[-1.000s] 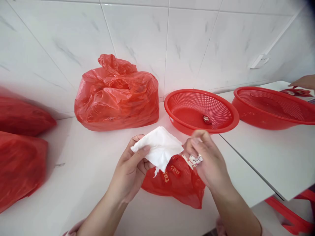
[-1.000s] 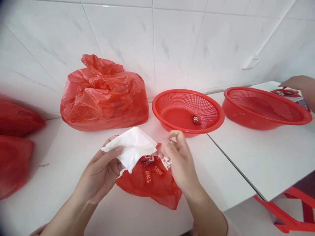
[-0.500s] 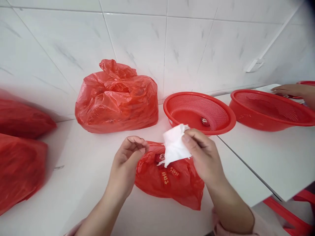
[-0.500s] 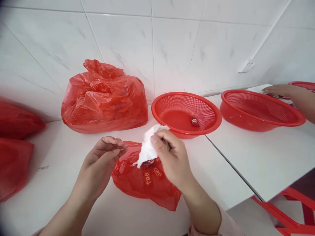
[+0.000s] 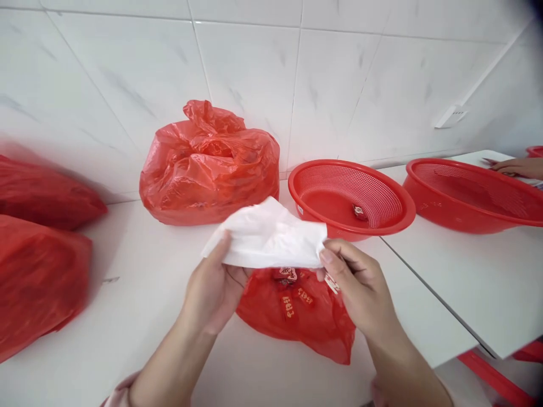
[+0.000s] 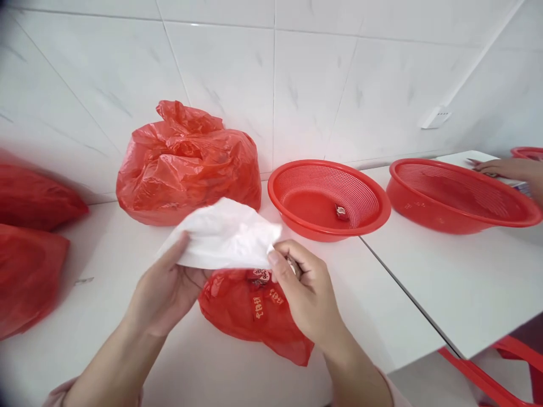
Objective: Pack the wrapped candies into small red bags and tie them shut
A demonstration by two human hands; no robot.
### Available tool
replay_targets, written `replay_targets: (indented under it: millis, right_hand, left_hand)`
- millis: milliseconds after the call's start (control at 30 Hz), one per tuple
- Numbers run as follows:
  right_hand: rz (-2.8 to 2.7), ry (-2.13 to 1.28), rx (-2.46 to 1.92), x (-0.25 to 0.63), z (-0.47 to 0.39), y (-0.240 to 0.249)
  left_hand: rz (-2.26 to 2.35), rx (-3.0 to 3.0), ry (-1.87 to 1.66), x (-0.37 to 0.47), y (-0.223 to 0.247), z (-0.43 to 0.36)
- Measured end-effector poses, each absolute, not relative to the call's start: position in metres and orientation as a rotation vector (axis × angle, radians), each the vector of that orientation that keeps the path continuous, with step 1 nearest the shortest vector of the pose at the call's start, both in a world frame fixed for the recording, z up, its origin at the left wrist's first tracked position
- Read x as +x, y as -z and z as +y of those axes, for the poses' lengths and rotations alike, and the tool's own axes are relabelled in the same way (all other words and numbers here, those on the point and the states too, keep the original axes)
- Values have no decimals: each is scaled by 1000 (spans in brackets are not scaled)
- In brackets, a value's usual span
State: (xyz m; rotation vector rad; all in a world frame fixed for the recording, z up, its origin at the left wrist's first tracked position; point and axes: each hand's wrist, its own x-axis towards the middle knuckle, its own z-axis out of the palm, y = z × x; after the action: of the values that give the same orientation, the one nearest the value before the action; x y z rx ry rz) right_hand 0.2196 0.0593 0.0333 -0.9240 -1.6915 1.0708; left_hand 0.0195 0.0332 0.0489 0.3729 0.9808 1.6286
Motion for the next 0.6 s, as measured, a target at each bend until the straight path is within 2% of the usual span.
replay_targets:
  millis: [100, 200, 300, 433, 500, 600]
  right_hand:
    - [-1925, -1202, -1034, 237, 56, -35]
    - [-1873, -1091, -1078, 246, 58, -45]
    - [-1759, -947, -968, 243, 67, -56]
    - [-1824, -1224, -679, 229, 75, -59]
    - [-1801, -1298, -641, 224, 74, -56]
    - [-1780, -1157, -695, 223, 72, -54]
  left_hand:
    - [934, 387, -1743, 5, -62, 31]
    - [957, 386, -1714, -3, -72, 24]
    - [1008, 350, -1537, 0, -76, 16]
    - [938, 437, -1358, 3, -73, 12]
    - [922, 483, -1337, 2, -69, 13]
    - [943, 566, -1392, 0, -65, 15]
